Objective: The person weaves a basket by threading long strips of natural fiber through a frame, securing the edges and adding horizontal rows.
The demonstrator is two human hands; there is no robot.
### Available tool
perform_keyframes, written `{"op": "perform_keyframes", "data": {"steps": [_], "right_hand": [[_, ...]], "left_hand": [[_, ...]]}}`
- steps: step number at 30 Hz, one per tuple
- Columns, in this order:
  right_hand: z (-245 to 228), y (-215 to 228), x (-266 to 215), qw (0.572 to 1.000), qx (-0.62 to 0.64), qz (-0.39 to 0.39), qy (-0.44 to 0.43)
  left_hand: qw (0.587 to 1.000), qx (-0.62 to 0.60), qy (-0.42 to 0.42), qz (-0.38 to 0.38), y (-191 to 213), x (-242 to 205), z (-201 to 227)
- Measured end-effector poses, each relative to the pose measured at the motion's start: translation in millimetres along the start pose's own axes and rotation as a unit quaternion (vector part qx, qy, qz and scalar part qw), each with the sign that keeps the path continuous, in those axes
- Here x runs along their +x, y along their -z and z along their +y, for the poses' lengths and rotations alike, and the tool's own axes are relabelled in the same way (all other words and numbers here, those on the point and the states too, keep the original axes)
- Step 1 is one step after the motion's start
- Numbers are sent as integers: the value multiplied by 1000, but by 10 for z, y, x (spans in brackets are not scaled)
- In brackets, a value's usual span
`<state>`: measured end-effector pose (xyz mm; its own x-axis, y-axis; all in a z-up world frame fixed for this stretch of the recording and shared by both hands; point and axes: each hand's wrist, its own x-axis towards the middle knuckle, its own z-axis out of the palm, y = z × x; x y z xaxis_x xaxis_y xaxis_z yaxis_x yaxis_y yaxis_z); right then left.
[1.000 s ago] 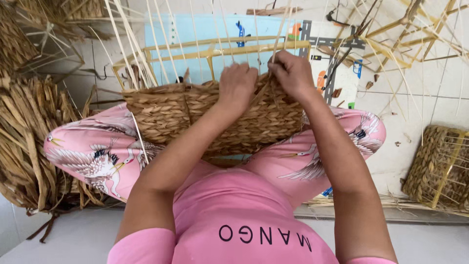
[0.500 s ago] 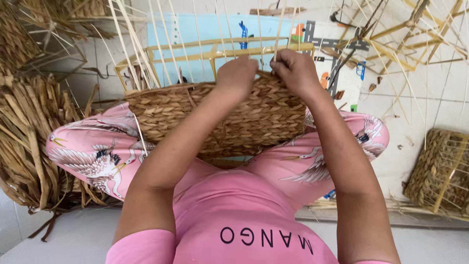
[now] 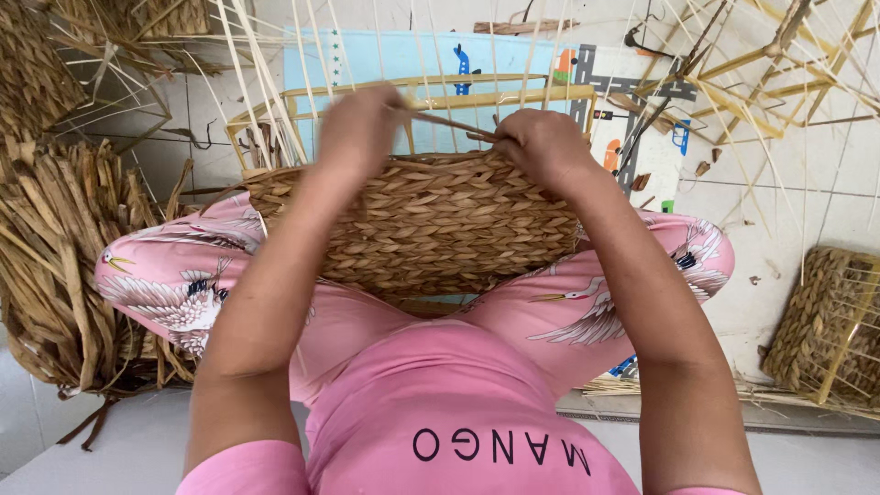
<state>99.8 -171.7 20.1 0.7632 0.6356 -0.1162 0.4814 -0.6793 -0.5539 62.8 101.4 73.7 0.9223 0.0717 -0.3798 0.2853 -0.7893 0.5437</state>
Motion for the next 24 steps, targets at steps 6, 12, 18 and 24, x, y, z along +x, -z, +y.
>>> {"op": "perform_keyframes", "data": {"steps": [6, 12, 18, 24], "right_hand": [[32, -92, 33, 999, 18, 20, -19], [-31, -53, -46, 998, 27, 23, -53], [-7, -51, -73, 998, 18, 65, -10], [95, -46, -211, 996, 68, 42, -37]], "left_hand": [[902, 50, -336, 268, -346, -317, -102], [948, 139, -254, 130, -934, -375, -31], [959, 92, -266, 21, -1189, -610, 120], [939, -272, 137, -160, -956, 175, 417]]}}
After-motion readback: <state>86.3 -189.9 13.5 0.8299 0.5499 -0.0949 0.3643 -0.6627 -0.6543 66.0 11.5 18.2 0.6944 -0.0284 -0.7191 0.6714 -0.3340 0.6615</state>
